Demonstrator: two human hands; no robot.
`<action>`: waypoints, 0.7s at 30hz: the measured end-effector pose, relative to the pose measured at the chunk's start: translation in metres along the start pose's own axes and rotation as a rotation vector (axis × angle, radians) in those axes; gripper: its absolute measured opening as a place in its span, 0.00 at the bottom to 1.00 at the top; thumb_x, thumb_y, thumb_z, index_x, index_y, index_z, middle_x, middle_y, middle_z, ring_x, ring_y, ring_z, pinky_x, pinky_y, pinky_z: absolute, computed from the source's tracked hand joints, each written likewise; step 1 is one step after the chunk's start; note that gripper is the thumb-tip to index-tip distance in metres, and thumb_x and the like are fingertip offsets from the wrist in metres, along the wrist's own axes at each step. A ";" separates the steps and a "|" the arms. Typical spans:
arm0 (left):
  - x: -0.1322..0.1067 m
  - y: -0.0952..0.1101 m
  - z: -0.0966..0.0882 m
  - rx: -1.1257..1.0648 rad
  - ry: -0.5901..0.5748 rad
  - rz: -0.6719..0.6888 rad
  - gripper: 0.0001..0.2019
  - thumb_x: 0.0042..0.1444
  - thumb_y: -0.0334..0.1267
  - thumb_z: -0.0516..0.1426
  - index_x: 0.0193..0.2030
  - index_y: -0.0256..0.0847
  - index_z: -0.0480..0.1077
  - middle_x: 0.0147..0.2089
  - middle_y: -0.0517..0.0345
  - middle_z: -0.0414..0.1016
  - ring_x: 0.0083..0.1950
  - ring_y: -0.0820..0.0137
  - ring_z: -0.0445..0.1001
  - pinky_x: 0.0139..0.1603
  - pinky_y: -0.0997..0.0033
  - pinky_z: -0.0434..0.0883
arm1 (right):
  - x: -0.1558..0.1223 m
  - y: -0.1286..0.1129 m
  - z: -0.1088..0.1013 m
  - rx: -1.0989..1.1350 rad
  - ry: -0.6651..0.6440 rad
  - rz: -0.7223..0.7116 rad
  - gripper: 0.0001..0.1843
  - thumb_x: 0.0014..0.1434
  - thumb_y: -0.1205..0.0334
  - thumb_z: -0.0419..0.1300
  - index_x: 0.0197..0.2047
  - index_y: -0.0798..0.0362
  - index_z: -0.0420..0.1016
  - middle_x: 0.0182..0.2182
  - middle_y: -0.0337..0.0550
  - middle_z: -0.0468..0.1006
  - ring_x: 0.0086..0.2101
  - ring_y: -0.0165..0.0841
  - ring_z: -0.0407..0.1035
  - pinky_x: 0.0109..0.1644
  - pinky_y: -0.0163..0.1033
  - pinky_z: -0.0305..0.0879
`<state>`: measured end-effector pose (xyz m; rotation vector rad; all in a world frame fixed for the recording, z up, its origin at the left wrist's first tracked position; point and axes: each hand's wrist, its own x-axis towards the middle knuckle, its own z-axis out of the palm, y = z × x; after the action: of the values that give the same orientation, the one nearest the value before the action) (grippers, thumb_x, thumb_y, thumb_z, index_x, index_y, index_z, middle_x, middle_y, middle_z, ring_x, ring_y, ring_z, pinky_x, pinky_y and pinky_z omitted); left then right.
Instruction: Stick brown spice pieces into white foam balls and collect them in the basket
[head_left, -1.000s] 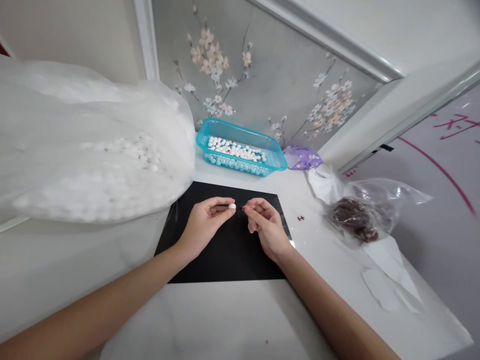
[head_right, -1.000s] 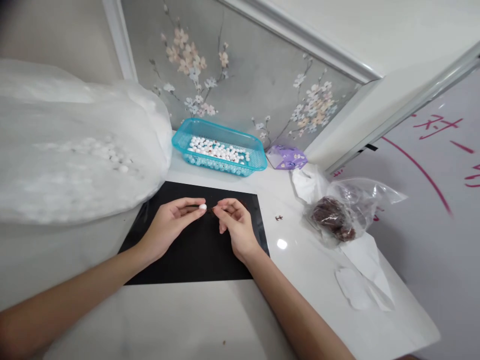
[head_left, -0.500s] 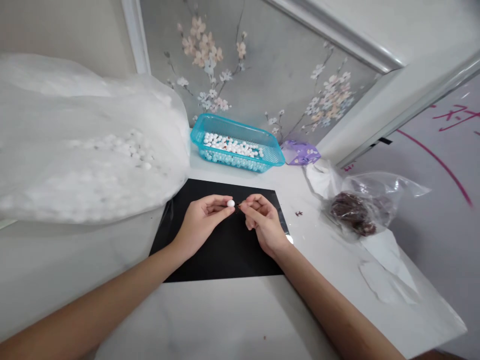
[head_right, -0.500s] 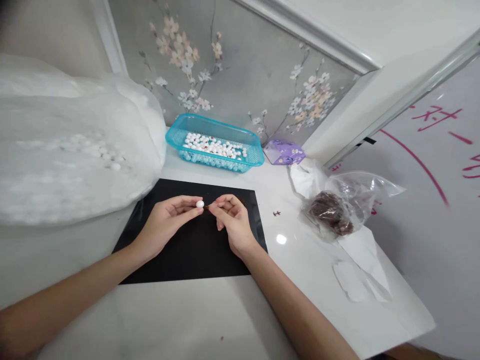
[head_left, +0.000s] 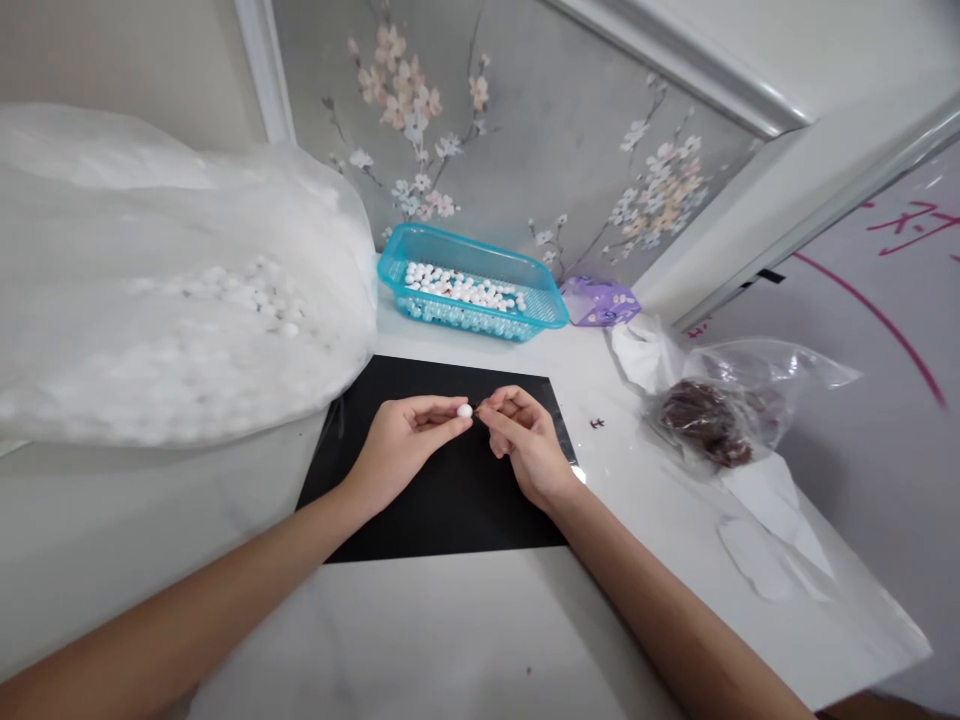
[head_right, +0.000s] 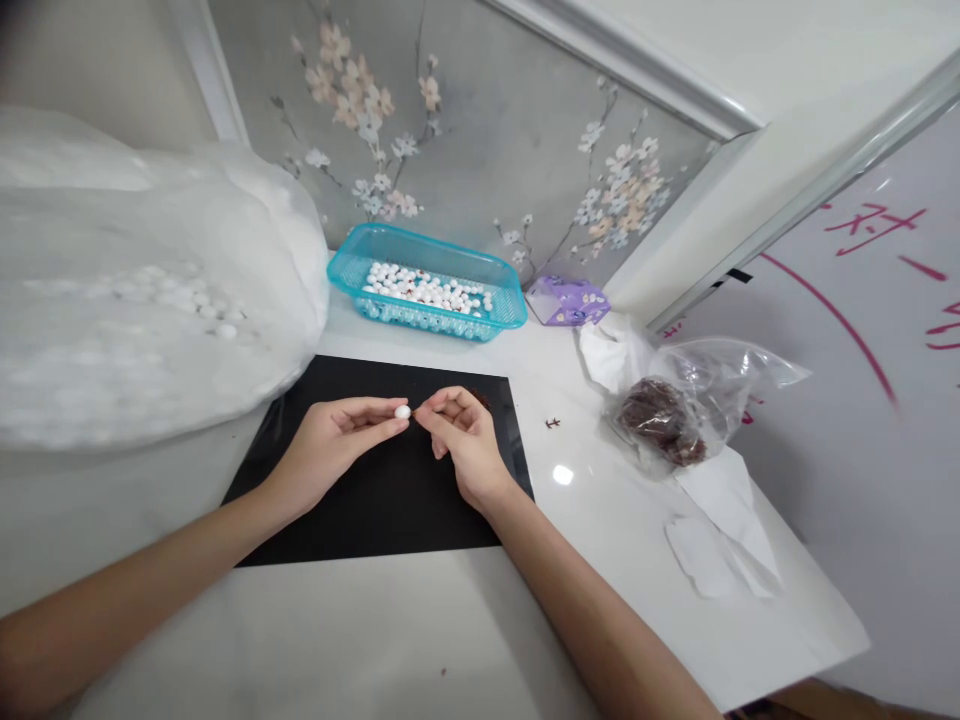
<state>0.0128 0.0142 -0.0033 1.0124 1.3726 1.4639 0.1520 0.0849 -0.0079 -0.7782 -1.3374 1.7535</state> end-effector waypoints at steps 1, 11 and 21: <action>0.000 0.000 0.000 0.002 -0.003 0.001 0.14 0.45 0.41 0.64 0.40 0.41 0.76 0.39 0.56 0.80 0.43 0.65 0.77 0.49 0.66 0.72 | 0.000 0.000 0.000 -0.001 -0.004 0.004 0.11 0.47 0.61 0.65 0.30 0.52 0.65 0.26 0.33 0.70 0.16 0.18 0.50 0.19 0.31 0.49; -0.001 0.002 0.001 -0.003 -0.001 -0.006 0.13 0.43 0.39 0.64 0.38 0.41 0.77 0.38 0.56 0.80 0.42 0.64 0.77 0.49 0.63 0.72 | 0.000 -0.002 -0.001 0.017 -0.028 0.026 0.12 0.46 0.61 0.66 0.30 0.52 0.65 0.27 0.34 0.72 0.17 0.18 0.51 0.19 0.30 0.49; -0.001 0.003 0.002 0.001 -0.016 -0.009 0.12 0.43 0.39 0.64 0.38 0.40 0.77 0.39 0.56 0.80 0.43 0.64 0.77 0.49 0.64 0.72 | 0.000 -0.003 -0.001 0.019 -0.044 0.033 0.13 0.46 0.60 0.66 0.30 0.52 0.64 0.26 0.33 0.70 0.17 0.19 0.51 0.19 0.29 0.49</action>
<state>0.0145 0.0138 -0.0006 1.0155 1.3649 1.4453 0.1535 0.0856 -0.0053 -0.7589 -1.3417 1.8164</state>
